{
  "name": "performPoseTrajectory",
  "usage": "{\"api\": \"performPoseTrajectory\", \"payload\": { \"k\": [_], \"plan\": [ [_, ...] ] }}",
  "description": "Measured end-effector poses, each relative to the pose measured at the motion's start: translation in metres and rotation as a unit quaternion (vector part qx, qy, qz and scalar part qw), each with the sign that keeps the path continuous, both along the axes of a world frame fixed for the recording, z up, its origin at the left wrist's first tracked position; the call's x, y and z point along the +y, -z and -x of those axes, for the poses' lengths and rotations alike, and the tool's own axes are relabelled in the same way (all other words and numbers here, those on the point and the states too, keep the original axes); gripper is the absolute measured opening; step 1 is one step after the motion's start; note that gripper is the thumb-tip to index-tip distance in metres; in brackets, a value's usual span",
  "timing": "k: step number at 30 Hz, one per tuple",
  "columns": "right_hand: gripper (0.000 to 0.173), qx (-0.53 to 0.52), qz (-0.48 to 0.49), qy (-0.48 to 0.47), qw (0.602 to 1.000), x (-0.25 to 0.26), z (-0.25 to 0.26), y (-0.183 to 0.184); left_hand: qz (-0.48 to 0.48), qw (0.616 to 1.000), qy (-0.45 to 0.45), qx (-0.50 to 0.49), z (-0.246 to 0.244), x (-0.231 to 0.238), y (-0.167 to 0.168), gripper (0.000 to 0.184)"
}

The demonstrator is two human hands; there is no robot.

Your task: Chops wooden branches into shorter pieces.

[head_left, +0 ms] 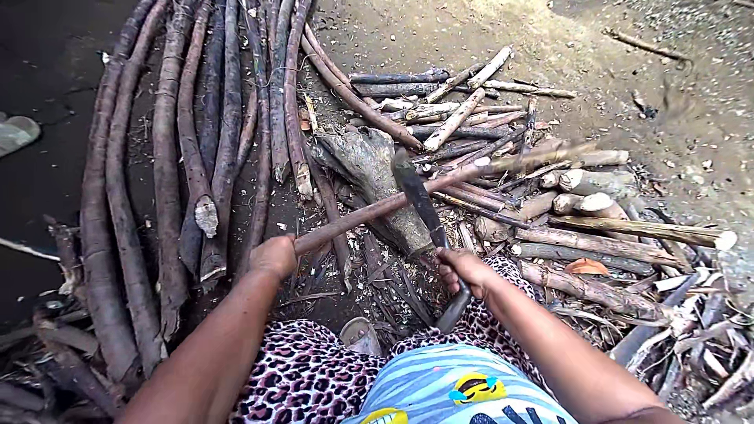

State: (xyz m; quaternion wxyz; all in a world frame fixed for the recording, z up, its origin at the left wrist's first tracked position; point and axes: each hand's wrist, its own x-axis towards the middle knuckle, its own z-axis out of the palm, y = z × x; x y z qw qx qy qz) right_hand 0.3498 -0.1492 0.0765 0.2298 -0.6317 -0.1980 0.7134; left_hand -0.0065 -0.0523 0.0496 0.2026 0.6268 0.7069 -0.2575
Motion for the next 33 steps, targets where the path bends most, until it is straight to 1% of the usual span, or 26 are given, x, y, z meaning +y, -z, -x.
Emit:
{"api": "performPoseTrajectory", "payload": {
  "k": [1, 2, 4, 6, 7, 9, 11, 12, 13, 15, 17, 18, 19, 20, 21, 22, 23, 24, 25, 26, 27, 28, 29, 31, 32, 33],
  "plan": [
    [0.033, -0.004, 0.003, 0.002, 1.000, 0.002, -0.004, 0.000, 0.003, 1.000, 0.005, 0.001, 0.002, 0.002, -0.001, 0.037],
    [0.030, -0.041, -0.014, -0.017, 0.999, 0.001, -0.006, 0.008, 0.017, 1.000, 0.009, -0.010, 0.004, 0.003, 0.000, 0.036],
    [0.025, -0.149, -0.075, -0.075, 0.983, -0.003, -0.008, 0.034, 0.044, 0.998, 0.010, -0.033, 0.005, 0.006, 0.000, 0.037],
    [0.030, -0.193, -0.122, -0.088, 0.970, -0.006, -0.007, 0.041, 0.050, 0.998, 0.011, -0.041, 0.006, 0.012, 0.000, 0.036],
    [0.031, -0.181, -0.136, -0.076, 0.971, -0.006, -0.005, 0.031, 0.045, 0.998, 0.014, -0.040, 0.009, 0.015, 0.003, 0.034],
    [0.030, -0.147, -0.170, -0.039, 0.974, -0.006, -0.006, -0.007, 0.038, 0.998, 0.022, -0.040, 0.015, 0.020, 0.011, 0.031],
    [0.027, -0.136, -0.268, 0.001, 0.954, -0.001, -0.020, -0.057, 0.051, 0.997, 0.016, -0.053, 0.015, 0.024, 0.012, 0.033],
    [0.024, -0.130, -0.346, 0.028, 0.929, 0.002, -0.028, -0.081, 0.062, 0.996, 0.010, -0.064, 0.014, 0.024, 0.011, 0.034],
    [0.022, -0.116, -0.434, 0.060, 0.891, 0.007, -0.036, -0.105, 0.070, 0.995, 0.002, -0.076, 0.014, 0.024, 0.010, 0.035],
    [0.027, -0.096, -0.600, 0.121, 0.785, 0.026, -0.051, -0.152, 0.078, 0.993, -0.017, -0.091, 0.015, 0.023, 0.010, 0.037],
    [0.033, -0.100, -0.714, 0.183, 0.668, 0.058, -0.065, -0.190, 0.074, 0.991, -0.037, -0.104, 0.014, 0.024, 0.012, 0.036],
    [0.037, -0.086, -0.751, 0.228, 0.614, 0.075, -0.069, -0.199, 0.074, 0.991, -0.042, -0.104, 0.013, 0.024, 0.013, 0.035],
    [0.040, -0.069, -0.770, 0.272, 0.573, 0.088, -0.068, -0.197, 0.075, 0.991, -0.045, -0.104, 0.013, 0.024, 0.014, 0.036],
    [0.042, -0.079, -0.763, 0.295, 0.569, 0.091, -0.061, -0.181, 0.077, 0.991, -0.047, -0.103, 0.013, 0.025, 0.014, 0.036],
    [0.044, -0.115, -0.730, 0.295, 0.605, 0.082, -0.047, -0.146, 0.081, 0.990, -0.049, -0.104, 0.013, 0.026, 0.014, 0.036],
    [0.047, -0.171, -0.660, 0.269, 0.680, 0.063, -0.029, -0.092, 0.085, 0.990, -0.052, -0.104, 0.014, 0.027, 0.014, 0.036],
    [0.050, -0.216, -0.557, 0.207, 0.775, 0.035, -0.011, -0.027, 0.088, 0.989, -0.053, -0.103, 0.013, 0.029, 0.014, 0.034],
    [0.049, -0.232, -0.439, 0.114, 0.860, 0.007, 0.001, 0.034, 0.088, 0.989, -0.054, -0.105, 0.013, 0.029, 0.017, 0.032],
    [0.046, -0.217, -0.303, 0.027, 0.928, -0.014, 0.011, 0.075, 0.088, 0.990, -0.048, -0.103, 0.014, 0.028, 0.019, 0.029],
    [0.042, -0.188, -0.181, -0.026, 0.965, -0.023, 0.019, 0.095, 0.085, 0.992, -0.033, -0.091, 0.013, 0.028, 0.018, 0.029],
    [0.036, -0.137, -0.102, -0.039, 0.985, -0.023, 0.024, 0.099, 0.070, 0.994, -0.022, -0.082, 0.013, 0.028, 0.016, 0.031],
    [0.034, -0.070, -0.052, -0.018, 0.996, -0.024, 0.026, 0.095, 0.048, 0.996, -0.010, -0.071, 0.015, 0.024, 0.015, 0.032],
    [0.037, 0.008, -0.025, 0.019, 0.999, -0.023, 0.025, 0.085, 0.027, 0.998, -0.001, -0.051, 0.014, 0.020, 0.013, 0.034],
    [0.046, 0.162, 0.010, 0.074, 0.984, -0.014, 0.022, 0.058, -0.008, 1.000, -0.005, -0.028, 0.006, 0.017, 0.007, 0.037],
    [0.047, 0.193, 0.020, 0.090, 0.977, -0.012, 0.025, 0.045, -0.016, 1.000, -0.004, -0.026, 0.005, 0.015, 0.007, 0.036],
    [0.046, 0.181, 0.020, 0.097, 0.978, -0.011, 0.027, 0.033, -0.017, 0.999, 0.002, -0.029, 0.005, 0.012, 0.009, 0.036]
  ]
}}
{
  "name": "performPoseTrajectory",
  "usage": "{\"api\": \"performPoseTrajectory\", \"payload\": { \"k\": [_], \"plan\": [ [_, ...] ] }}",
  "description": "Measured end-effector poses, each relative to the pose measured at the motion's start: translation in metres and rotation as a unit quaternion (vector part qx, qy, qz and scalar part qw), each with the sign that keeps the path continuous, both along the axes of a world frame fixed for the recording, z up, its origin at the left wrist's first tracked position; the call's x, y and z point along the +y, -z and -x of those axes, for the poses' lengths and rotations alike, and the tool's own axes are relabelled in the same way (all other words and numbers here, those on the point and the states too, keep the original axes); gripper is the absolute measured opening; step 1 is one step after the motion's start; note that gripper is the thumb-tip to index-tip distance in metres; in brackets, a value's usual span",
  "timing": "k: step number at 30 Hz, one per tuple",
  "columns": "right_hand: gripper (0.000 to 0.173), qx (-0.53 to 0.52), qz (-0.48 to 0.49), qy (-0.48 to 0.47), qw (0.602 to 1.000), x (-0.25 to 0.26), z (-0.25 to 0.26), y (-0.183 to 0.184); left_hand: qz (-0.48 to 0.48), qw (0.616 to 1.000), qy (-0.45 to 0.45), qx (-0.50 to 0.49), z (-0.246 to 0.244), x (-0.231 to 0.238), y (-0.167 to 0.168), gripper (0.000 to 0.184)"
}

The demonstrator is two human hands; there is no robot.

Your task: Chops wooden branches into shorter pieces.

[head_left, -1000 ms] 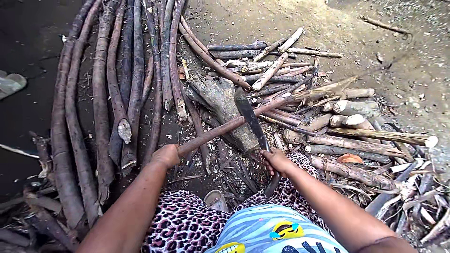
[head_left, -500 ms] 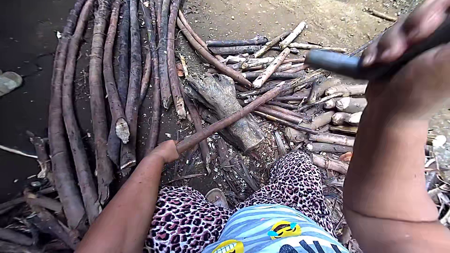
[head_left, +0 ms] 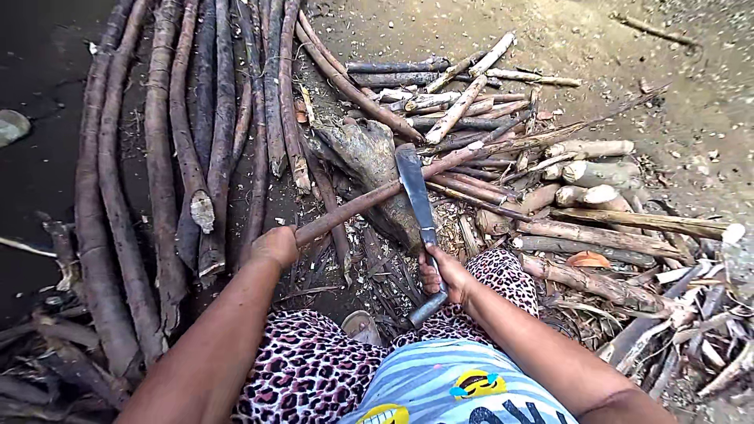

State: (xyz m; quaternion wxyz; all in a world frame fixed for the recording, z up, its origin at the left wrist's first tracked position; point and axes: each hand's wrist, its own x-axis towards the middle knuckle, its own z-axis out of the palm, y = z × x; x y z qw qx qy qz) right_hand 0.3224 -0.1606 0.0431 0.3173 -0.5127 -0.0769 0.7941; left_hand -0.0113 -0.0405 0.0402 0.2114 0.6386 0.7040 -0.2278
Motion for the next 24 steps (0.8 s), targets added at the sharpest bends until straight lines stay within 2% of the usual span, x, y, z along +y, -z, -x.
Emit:
{"api": "performPoseTrajectory", "payload": {
  "k": [2, 4, 6, 9, 11, 14, 16, 17, 18, 19, 20, 22, 23, 24],
  "plan": [
    [0.039, -0.123, -0.032, -0.030, 0.991, 0.000, 0.001, -0.013, 0.020, 0.999, 0.016, -0.028, 0.002, -0.003, 0.001, 0.036],
    [0.032, -0.247, -0.092, -0.086, 0.961, 0.000, -0.006, -0.020, 0.053, 0.997, 0.030, -0.057, 0.002, -0.003, -0.005, 0.043],
    [0.029, -0.317, -0.168, -0.113, 0.927, 0.001, -0.014, -0.034, 0.082, 0.992, 0.043, -0.083, 0.001, -0.004, -0.012, 0.049],
    [0.025, -0.376, -0.334, -0.072, 0.861, 0.008, -0.020, -0.075, 0.096, 0.986, 0.045, -0.126, 0.002, -0.004, -0.003, 0.055],
    [0.020, -0.389, -0.497, 0.008, 0.776, 0.023, -0.021, -0.110, 0.095, 0.984, 0.040, -0.146, 0.005, -0.003, -0.005, 0.059],
    [0.013, -0.385, -0.684, 0.147, 0.602, 0.059, -0.015, -0.177, 0.087, 0.983, 0.035, -0.159, 0.010, -0.002, -0.010, 0.055],
    [0.009, -0.366, -0.740, 0.258, 0.501, 0.090, -0.005, -0.215, 0.071, 0.986, 0.042, -0.143, 0.013, 0.003, -0.007, 0.048],
    [0.011, -0.349, -0.752, 0.310, 0.466, 0.105, 0.000, -0.222, 0.064, 0.987, 0.047, -0.139, 0.015, 0.005, -0.004, 0.045],
    [0.012, -0.351, -0.747, 0.333, 0.456, 0.112, 0.005, -0.214, 0.061, 0.988, 0.051, -0.136, 0.017, 0.007, -0.001, 0.044],
    [0.013, -0.387, -0.721, 0.313, 0.482, 0.107, 0.008, -0.188, 0.061, 0.988, 0.053, -0.135, 0.019, 0.009, 0.000, 0.043],
    [0.019, -0.455, -0.664, 0.253, 0.538, 0.090, 0.010, -0.143, 0.060, 0.987, 0.054, -0.135, 0.020, 0.010, 0.001, 0.043],
    [0.035, -0.584, -0.445, 0.009, 0.679, 0.034, 0.009, -0.030, 0.057, 0.987, 0.053, -0.142, 0.023, 0.013, 0.002, 0.043],
    [0.043, -0.593, -0.311, -0.123, 0.733, 0.013, 0.007, 0.015, 0.054, 0.986, 0.055, -0.147, 0.024, 0.014, 0.003, 0.043],
    [0.047, -0.572, -0.196, -0.223, 0.764, 0.001, 0.005, 0.045, 0.053, 0.986, 0.057, -0.145, 0.024, 0.014, 0.004, 0.043]
  ]
}}
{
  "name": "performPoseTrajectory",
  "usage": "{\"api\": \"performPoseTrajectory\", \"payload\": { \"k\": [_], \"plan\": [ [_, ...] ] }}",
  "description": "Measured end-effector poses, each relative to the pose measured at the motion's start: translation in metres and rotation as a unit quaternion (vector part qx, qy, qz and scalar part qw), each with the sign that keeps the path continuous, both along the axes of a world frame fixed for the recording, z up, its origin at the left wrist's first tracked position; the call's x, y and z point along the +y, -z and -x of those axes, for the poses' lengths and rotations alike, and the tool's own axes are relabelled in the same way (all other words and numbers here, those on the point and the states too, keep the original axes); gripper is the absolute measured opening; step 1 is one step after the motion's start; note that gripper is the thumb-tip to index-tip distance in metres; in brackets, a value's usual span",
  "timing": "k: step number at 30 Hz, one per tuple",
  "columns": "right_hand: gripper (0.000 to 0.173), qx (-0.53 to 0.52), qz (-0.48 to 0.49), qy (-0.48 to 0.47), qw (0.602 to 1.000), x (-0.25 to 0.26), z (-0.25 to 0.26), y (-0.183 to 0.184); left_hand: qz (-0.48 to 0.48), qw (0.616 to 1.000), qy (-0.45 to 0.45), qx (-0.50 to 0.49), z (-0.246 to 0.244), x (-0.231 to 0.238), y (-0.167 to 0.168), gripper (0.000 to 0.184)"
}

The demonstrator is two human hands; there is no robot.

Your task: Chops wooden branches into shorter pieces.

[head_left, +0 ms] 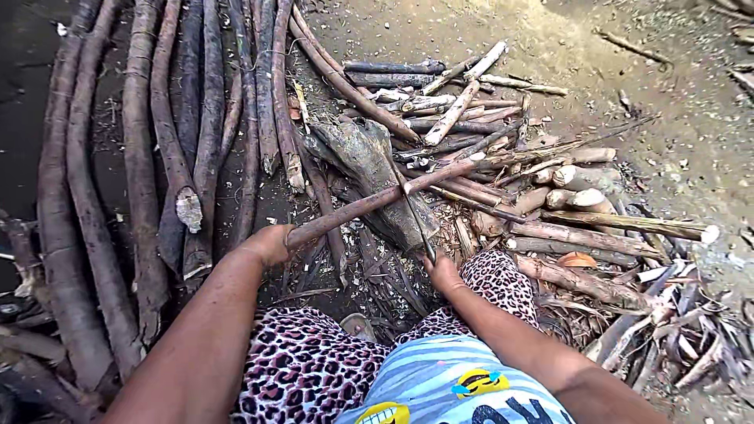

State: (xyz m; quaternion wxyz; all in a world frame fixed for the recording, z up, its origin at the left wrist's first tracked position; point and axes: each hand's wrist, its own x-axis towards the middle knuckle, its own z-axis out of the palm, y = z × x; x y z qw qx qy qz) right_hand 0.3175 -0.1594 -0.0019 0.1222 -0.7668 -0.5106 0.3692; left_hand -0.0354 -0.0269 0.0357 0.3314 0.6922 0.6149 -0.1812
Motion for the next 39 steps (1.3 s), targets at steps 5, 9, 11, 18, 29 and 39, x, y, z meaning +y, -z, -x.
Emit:
{"api": "performPoseTrajectory", "payload": {
  "k": [5, 9, 11, 18, 29, 39],
  "plan": [
    [0.040, 0.078, 0.149, 0.014, 0.986, -0.005, -0.010, -0.006, -0.025, 0.999, 0.000, 0.042, -0.002, 0.005, -0.001, 0.040],
    [0.026, 0.281, 0.130, 0.088, 0.947, -0.012, -0.022, -0.007, -0.031, 0.998, 0.001, 0.063, -0.003, 0.003, 0.001, 0.041],
    [0.026, 0.313, 0.133, 0.107, 0.934, -0.013, -0.021, -0.007, -0.041, 0.997, 0.008, 0.066, -0.003, -0.001, 0.002, 0.041],
    [0.042, 0.507, 0.139, 0.261, 0.810, 0.006, -0.002, -0.089, -0.050, 0.994, 0.003, 0.100, -0.010, -0.017, 0.012, 0.053],
    [0.030, 0.301, -0.595, 0.020, 0.745, 0.056, -0.084, -0.246, 0.075, 0.996, -0.009, 0.056, -0.016, -0.007, 0.017, 0.050],
    [0.043, 0.124, 0.014, 0.091, 0.988, -0.009, 0.001, 0.022, 0.082, 0.995, -0.005, 0.049, -0.012, -0.001, 0.027, 0.046]
  ]
}}
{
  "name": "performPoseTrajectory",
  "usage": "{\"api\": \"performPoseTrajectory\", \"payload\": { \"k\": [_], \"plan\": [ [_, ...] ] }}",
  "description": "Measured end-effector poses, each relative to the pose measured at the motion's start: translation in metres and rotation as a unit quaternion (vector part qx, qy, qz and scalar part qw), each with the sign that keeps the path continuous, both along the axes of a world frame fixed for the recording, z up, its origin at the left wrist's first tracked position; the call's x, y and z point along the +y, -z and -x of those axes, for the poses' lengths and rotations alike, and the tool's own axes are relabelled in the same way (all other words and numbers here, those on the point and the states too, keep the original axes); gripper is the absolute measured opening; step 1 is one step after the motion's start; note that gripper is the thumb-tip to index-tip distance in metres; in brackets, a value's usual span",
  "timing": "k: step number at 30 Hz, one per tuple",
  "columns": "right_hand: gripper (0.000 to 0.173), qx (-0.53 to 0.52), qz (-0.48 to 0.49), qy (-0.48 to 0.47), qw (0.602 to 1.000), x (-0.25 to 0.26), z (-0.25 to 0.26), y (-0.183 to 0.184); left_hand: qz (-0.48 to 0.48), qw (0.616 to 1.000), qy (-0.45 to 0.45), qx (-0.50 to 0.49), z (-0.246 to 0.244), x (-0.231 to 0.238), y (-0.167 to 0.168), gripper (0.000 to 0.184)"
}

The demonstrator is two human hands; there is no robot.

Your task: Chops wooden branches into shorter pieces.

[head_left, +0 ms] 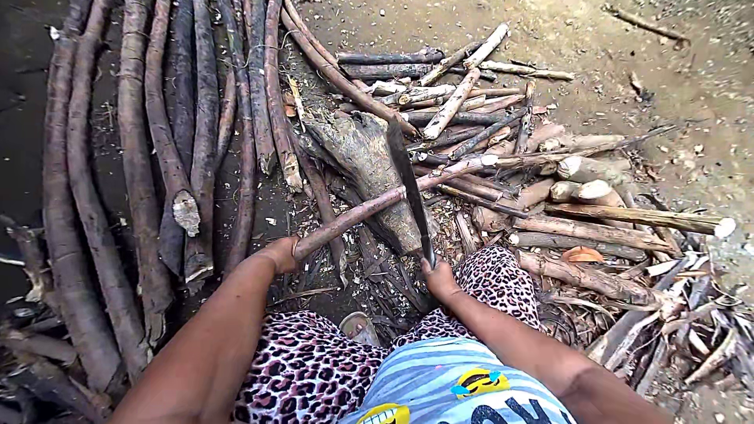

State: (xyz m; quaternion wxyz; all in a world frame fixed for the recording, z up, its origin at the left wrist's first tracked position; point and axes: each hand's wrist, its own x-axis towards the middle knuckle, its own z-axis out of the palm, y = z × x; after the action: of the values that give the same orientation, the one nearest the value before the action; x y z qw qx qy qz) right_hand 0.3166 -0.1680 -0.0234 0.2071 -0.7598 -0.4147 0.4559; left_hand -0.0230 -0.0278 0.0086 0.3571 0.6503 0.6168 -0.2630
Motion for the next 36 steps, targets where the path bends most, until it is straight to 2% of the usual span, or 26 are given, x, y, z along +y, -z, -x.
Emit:
{"api": "performPoseTrajectory", "payload": {
  "k": [2, 4, 6, 8, 10, 12, 15, 17, 19, 21, 24, 27, 29, 30, 33, 36],
  "plan": [
    [0.036, 0.046, 0.088, -0.010, 0.995, 0.004, 0.005, -0.002, -0.026, 1.000, -0.007, 0.007, 0.000, 0.000, 0.005, 0.046],
    [0.029, 0.157, 0.101, 0.047, 0.981, 0.010, 0.000, -0.023, -0.065, 0.998, -0.016, 0.022, -0.001, 0.001, 0.006, 0.047],
    [0.032, 0.259, 0.122, 0.088, 0.954, 0.018, -0.011, -0.050, -0.083, 0.996, -0.021, 0.040, -0.004, 0.003, 0.003, 0.052],
    [0.035, 0.304, 0.147, 0.102, 0.936, 0.022, -0.017, -0.073, -0.094, 0.994, -0.024, 0.044, -0.003, -0.001, 0.004, 0.055],
    [0.031, 0.295, 0.143, 0.099, 0.940, 0.023, -0.016, -0.073, -0.097, 0.994, -0.022, 0.042, -0.002, -0.004, 0.001, 0.058],
    [0.023, 0.238, 0.126, 0.065, 0.961, 0.016, -0.017, -0.052, -0.062, 0.998, -0.009, 0.024, -0.003, -0.005, -0.003, 0.067],
    [0.034, 0.086, 0.101, -0.020, 0.991, -0.003, -0.019, -0.009, 0.028, 0.998, -0.035, -0.047, 0.002, -0.007, -0.003, 0.063],
    [0.040, 0.021, 0.105, -0.076, 0.991, -0.009, -0.018, -0.004, 0.078, 0.993, -0.070, -0.058, 0.004, -0.010, 0.000, 0.060],
    [0.040, 0.018, 0.096, -0.093, 0.991, -0.010, -0.018, -0.017, 0.084, 0.991, -0.089, -0.046, -0.002, -0.013, -0.002, 0.058],
    [0.030, 0.061, 0.058, -0.059, 0.995, -0.004, -0.019, -0.038, 0.044, 0.996, -0.075, -0.024, -0.006, -0.005, -0.003, 0.055],
    [0.028, 0.061, 0.019, -0.051, 0.997, 0.007, -0.023, -0.077, -0.016, 0.999, -0.045, 0.005, -0.004, 0.009, -0.003, 0.049],
    [0.027, 0.067, -0.098, -0.042, 0.992, 0.010, -0.022, -0.121, 0.005, 0.999, -0.029, 0.028, -0.002, 0.013, 0.011, 0.048],
    [0.023, 0.064, -0.244, -0.038, 0.967, 0.013, -0.021, -0.160, 0.029, 0.998, -0.020, 0.056, -0.008, 0.014, 0.016, 0.046],
    [0.021, 0.052, -0.330, -0.044, 0.942, 0.018, -0.022, -0.180, 0.032, 0.997, -0.020, 0.068, -0.012, 0.015, 0.014, 0.047],
    [0.017, 0.010, -0.568, -0.054, 0.821, 0.049, -0.022, -0.246, 0.036, 0.996, -0.022, 0.085, -0.016, 0.018, 0.018, 0.051],
    [0.007, 0.011, -0.723, 0.000, 0.690, 0.099, -0.007, -0.293, 0.028, 0.996, -0.025, 0.083, -0.015, 0.020, 0.028, 0.050]
  ]
}}
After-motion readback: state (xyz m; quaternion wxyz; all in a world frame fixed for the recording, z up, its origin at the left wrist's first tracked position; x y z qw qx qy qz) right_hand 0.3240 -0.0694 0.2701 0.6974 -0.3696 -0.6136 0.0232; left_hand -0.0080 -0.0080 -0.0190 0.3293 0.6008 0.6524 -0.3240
